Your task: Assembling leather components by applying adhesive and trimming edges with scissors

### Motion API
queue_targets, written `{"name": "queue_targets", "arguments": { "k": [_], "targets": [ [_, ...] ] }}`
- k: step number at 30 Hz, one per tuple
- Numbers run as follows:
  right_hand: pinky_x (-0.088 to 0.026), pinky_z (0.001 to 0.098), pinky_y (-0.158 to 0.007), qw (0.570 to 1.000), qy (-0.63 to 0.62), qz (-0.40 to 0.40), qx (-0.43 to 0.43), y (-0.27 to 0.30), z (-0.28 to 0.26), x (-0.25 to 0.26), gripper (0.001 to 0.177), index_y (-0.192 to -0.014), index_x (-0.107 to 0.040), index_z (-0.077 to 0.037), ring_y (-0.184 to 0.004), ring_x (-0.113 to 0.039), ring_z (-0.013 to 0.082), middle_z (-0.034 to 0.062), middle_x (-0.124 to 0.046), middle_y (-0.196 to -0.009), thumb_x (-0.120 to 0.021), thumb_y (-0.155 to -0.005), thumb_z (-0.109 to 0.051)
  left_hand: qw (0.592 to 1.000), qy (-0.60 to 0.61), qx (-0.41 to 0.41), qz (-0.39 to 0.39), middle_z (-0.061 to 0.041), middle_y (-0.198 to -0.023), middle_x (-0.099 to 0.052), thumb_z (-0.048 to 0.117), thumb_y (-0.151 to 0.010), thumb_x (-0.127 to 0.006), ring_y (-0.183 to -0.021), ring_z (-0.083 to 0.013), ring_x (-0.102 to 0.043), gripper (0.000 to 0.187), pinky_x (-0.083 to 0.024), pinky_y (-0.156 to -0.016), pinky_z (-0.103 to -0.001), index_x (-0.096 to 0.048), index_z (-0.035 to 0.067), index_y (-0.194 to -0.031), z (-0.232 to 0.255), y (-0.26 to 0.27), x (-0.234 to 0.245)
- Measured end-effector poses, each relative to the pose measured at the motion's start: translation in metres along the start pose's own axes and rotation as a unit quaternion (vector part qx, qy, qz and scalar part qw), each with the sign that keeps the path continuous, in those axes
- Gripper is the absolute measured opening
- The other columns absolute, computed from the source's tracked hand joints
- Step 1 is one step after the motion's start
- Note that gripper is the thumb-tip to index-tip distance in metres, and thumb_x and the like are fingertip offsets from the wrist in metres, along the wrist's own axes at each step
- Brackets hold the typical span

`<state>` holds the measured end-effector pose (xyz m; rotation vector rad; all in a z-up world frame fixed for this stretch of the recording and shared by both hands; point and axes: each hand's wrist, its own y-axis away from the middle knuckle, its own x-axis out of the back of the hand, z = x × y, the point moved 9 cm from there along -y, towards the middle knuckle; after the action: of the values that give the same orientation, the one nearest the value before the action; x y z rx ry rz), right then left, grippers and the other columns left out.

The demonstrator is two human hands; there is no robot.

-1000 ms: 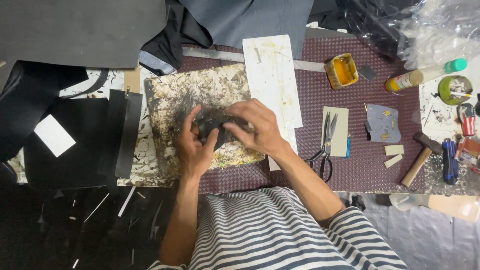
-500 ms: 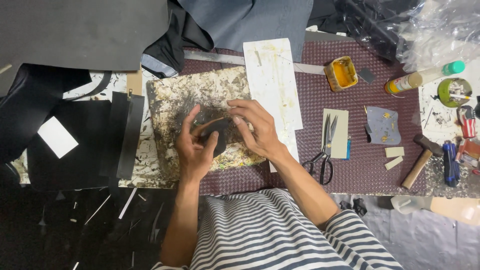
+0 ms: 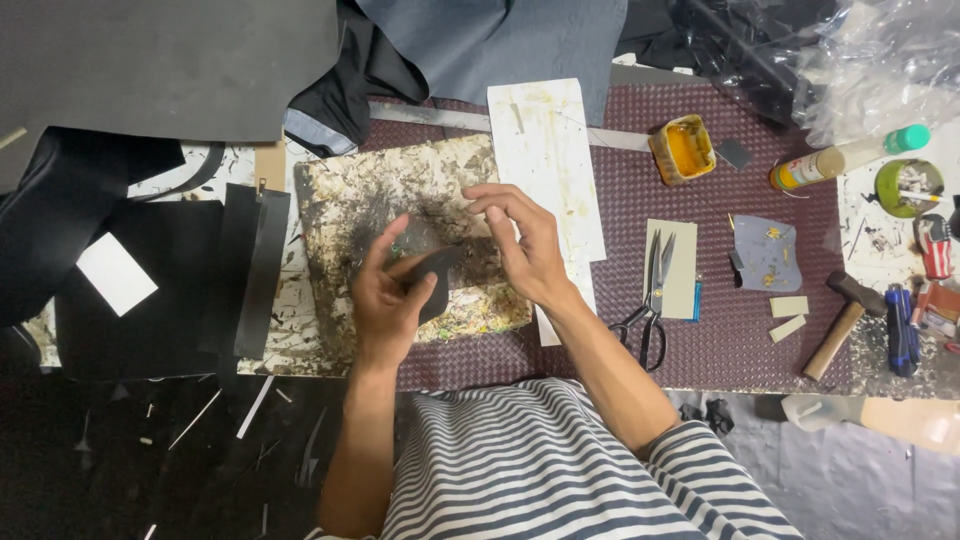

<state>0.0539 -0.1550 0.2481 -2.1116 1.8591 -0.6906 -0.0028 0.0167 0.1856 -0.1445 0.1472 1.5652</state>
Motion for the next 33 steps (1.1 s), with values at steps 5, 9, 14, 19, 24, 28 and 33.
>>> {"name": "queue_targets", "arguments": {
  "k": [5,9,14,19,24,28,33],
  "targets": [
    [-0.058,0.0507,-0.089,0.970,-0.176,-0.128,-0.107,0.019,0.015,-0.038,0.050,-0.125,-0.060,0.005,-0.107,-0.066,0.0346,0.0266,-0.065,-0.123,-0.075,-0.093,-0.029,0.994,0.111,0.021,0.008,-0.031,-0.118,-0.069,-0.001,-0.086,-0.070,-0.105,-0.0391,-0.069,0.076,-0.060,-0.096,-0.053,-0.038,-0.001,-0.154,0.010,-0.003,-0.004],
    [-0.060,0.0421,-0.072,0.915,-0.222,-0.286,-0.180,0.045,0.028,-0.066,0.032,-0.115,-0.068,0.005,-0.084,-0.072,0.0291,0.0186,-0.073,-0.095,-0.078,-0.089,-0.009,0.976,0.212,0.005,0.041,-0.029,-0.122,-0.066,0.005,-0.088,-0.074,-0.109,-0.0345,-0.066,0.076,-0.059,-0.101,-0.049,-0.038,-0.001,-0.154,-0.003,-0.012,0.011],
    [-0.057,0.0309,-0.058,0.895,-0.227,-0.275,-0.269,0.037,0.016,-0.033,0.026,-0.109,-0.067,0.003,-0.066,-0.066,0.0184,0.0130,-0.071,-0.078,-0.077,-0.089,-0.010,0.986,0.127,-0.015,0.110,-0.025,-0.118,-0.058,0.007,-0.090,-0.075,-0.107,-0.0331,-0.063,0.074,-0.060,-0.100,-0.050,-0.036,-0.004,-0.153,0.015,-0.014,0.020],
    [-0.056,0.0310,-0.058,0.877,0.004,-0.328,-0.352,0.051,0.038,-0.008,0.023,-0.102,-0.072,-0.001,-0.062,-0.061,0.0195,0.0125,-0.070,-0.067,-0.080,-0.083,-0.012,0.995,0.016,0.034,0.087,-0.028,-0.109,-0.070,0.000,-0.090,-0.075,-0.103,-0.0382,-0.072,0.076,-0.062,-0.087,-0.044,-0.035,-0.002,-0.154,-0.079,-0.025,0.027],
    [-0.054,0.0615,-0.094,0.759,0.295,-0.424,-0.397,0.100,0.108,0.005,0.067,-0.125,-0.060,0.001,-0.112,-0.069,0.0482,0.0288,-0.074,-0.111,-0.080,-0.085,-0.048,0.962,-0.263,0.027,0.074,-0.023,-0.108,-0.075,0.001,-0.089,-0.075,-0.101,-0.0357,-0.075,0.065,-0.063,-0.086,-0.043,-0.047,-0.001,-0.147,-0.140,-0.027,0.029],
    [-0.059,0.0455,-0.072,0.892,0.341,-0.257,-0.147,0.085,0.134,-0.031,0.026,-0.109,-0.067,-0.007,-0.086,-0.073,0.0377,0.0143,-0.070,-0.092,-0.074,-0.094,-0.028,0.941,-0.321,0.055,0.087,-0.026,-0.113,-0.072,-0.004,-0.093,-0.069,-0.107,-0.0345,-0.074,0.060,-0.061,-0.094,-0.044,-0.047,-0.003,-0.148,-0.134,-0.026,0.029],
    [-0.058,0.0384,-0.077,0.918,0.336,-0.209,0.042,0.109,0.168,-0.076,0.016,-0.109,-0.074,-0.017,-0.095,-0.070,0.0286,0.0067,-0.068,-0.103,-0.071,-0.094,-0.022,0.914,-0.395,-0.002,0.089,-0.021,-0.108,-0.074,0.002,-0.092,-0.073,-0.099,-0.0341,-0.076,0.057,-0.062,-0.084,-0.046,-0.051,-0.002,-0.145,-0.130,-0.027,0.028]
  ]
}}
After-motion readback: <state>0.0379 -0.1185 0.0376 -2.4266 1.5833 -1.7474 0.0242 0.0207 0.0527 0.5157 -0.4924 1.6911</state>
